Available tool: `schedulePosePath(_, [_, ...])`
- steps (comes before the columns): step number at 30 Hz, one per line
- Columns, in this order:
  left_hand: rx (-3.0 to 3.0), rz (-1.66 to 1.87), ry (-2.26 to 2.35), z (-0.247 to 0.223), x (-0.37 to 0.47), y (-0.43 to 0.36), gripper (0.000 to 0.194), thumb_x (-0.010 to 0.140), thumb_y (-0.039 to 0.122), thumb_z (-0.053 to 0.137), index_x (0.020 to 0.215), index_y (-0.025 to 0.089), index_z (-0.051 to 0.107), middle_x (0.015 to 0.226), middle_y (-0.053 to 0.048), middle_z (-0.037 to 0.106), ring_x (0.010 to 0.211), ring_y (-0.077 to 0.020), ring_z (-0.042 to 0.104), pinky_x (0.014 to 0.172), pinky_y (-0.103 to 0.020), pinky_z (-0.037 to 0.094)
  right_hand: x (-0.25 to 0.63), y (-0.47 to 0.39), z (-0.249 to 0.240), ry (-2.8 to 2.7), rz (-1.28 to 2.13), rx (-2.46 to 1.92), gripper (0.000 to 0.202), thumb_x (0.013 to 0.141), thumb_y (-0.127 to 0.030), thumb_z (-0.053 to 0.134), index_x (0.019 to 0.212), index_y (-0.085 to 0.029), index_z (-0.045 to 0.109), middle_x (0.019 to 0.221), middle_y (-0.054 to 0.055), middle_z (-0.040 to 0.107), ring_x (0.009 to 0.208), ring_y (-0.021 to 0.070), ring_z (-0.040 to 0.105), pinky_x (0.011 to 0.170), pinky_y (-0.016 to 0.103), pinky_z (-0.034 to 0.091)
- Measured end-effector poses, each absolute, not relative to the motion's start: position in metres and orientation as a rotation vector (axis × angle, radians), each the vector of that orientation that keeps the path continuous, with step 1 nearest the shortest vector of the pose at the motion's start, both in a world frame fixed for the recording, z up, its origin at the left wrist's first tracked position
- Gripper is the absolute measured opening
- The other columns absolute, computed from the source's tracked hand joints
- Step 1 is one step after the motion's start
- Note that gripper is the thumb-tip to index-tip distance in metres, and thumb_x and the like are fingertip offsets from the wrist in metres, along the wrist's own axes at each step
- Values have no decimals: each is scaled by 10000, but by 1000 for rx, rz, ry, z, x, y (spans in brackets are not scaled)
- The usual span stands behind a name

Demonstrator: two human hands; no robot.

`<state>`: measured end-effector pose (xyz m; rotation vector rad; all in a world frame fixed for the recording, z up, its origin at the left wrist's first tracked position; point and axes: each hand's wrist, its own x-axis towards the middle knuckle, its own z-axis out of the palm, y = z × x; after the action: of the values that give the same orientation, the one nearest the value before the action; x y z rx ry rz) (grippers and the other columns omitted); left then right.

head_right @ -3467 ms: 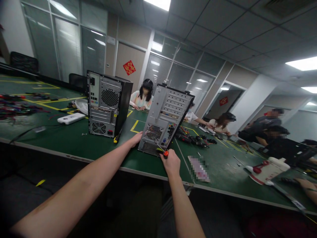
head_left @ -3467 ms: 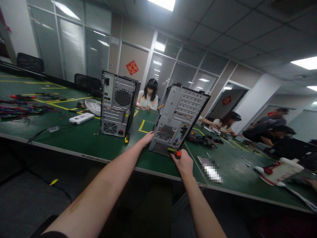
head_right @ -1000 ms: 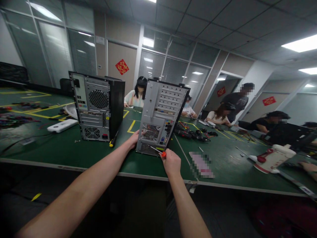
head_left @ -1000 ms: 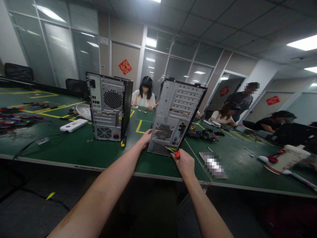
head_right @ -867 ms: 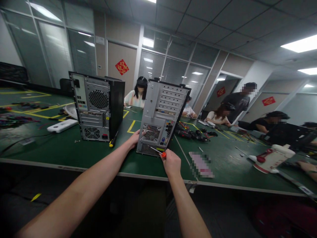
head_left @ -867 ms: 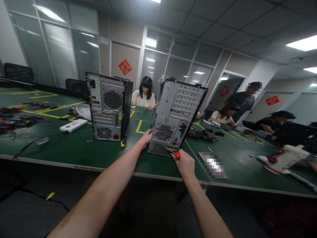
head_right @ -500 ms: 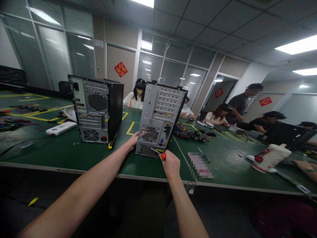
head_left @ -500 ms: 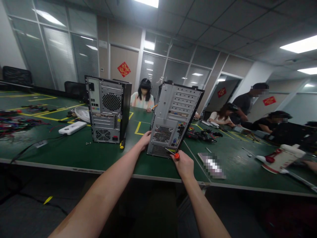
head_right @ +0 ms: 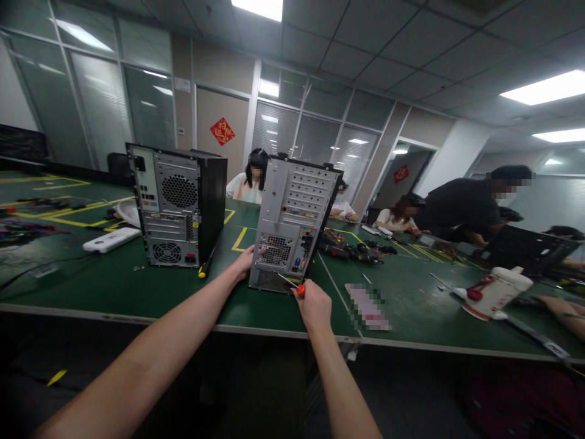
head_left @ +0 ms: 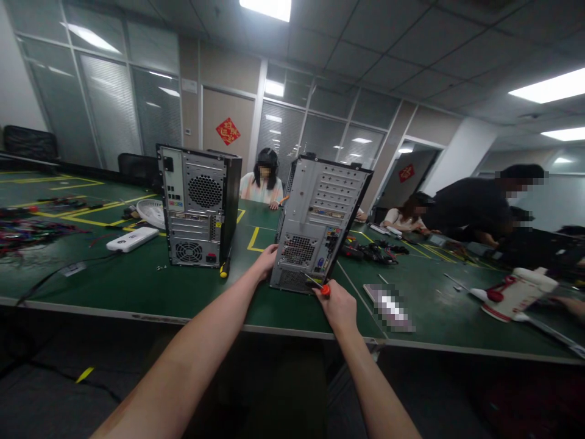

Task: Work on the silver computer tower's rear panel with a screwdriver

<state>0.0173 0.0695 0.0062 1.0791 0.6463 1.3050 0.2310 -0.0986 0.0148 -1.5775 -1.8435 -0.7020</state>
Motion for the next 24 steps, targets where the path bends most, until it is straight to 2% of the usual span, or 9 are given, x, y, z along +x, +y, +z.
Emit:
schedulePosePath(4, [1062, 1255, 653, 9, 17, 67, 558, 736, 431, 823, 1191, 157, 653, 971, -107, 746, 908, -218, 697, 870, -372, 544, 216, -114, 19, -1738, -524, -1622, 288, 933, -488, 526, 819, -235, 447, 708, 17, 595, 629, 184, 577, 591, 272, 344])
schedulePosePath(6, [1040, 1247, 656, 13, 17, 63, 548, 739, 428, 820, 1185, 159, 650, 995, -109, 745, 907, -218, 699, 851, -365, 550, 206, -127, 22, -1673, -355, -1672, 189, 905, -395, 513, 952, -221, 454, 721, 9, 609, 618, 195, 589, 595, 279, 367])
schedulePosePath(8, [1023, 1242, 676, 17, 17, 60, 541, 733, 414, 828, 1176, 163, 647, 1012, -107, 744, 897, -211, 700, 832, -352, 553, 195, -141, 25, -1654, -205, -1656, 175, 882, -285, 439, 1039, -206, 441, 747, 18, 626, 627, 205, 607, 601, 290, 394])
schedulePosePath(10, [1014, 1239, 682, 21, 16, 57, 536, 733, 404, 830, 1171, 160, 644, 1022, -108, 743, 895, -203, 700, 822, -336, 553, 186, -156, 26, -1643, -93, -1623, 176, 890, -266, 404, 1049, -207, 449, 784, 32, 643, 668, 216, 632, 616, 300, 427])
schedulePosePath(12, [1000, 1222, 700, 23, 15, 55, 535, 731, 389, 835, 1172, 155, 641, 1040, -114, 741, 894, -204, 702, 818, -336, 554, 179, -170, 27, -1670, -7, -1547, 160, 908, -304, 447, 1031, -213, 493, 848, 50, 664, 738, 217, 653, 658, 303, 467])
schedulePosePath(17, [995, 1220, 717, 26, 14, 52, 543, 739, 393, 831, 1184, 150, 637, 1035, -123, 740, 896, -216, 705, 826, -354, 556, 157, -199, 23, -1622, -20, -1442, 234, 938, -333, 531, 1108, -204, 628, 960, 83, 713, 839, 217, 683, 733, 301, 510])
schedulePosePath(20, [1006, 1229, 709, 25, 15, 51, 551, 737, 405, 831, 1184, 147, 637, 1004, -120, 741, 883, -215, 707, 830, -360, 554, 144, -209, 17, -1580, -89, -1450, 222, 940, -312, 548, 1114, -212, 645, 965, 74, 727, 846, 213, 697, 757, 300, 526])
schedulePosePath(24, [1017, 1245, 718, 24, 16, 52, 513, 735, 402, 828, 1146, 150, 652, 965, -97, 743, 864, -196, 704, 818, -331, 547, 131, -211, 13, -1585, -189, -1348, 234, 948, -262, 531, 1128, -192, 663, 1051, 99, 719, 958, 219, 693, 848, 322, 542])
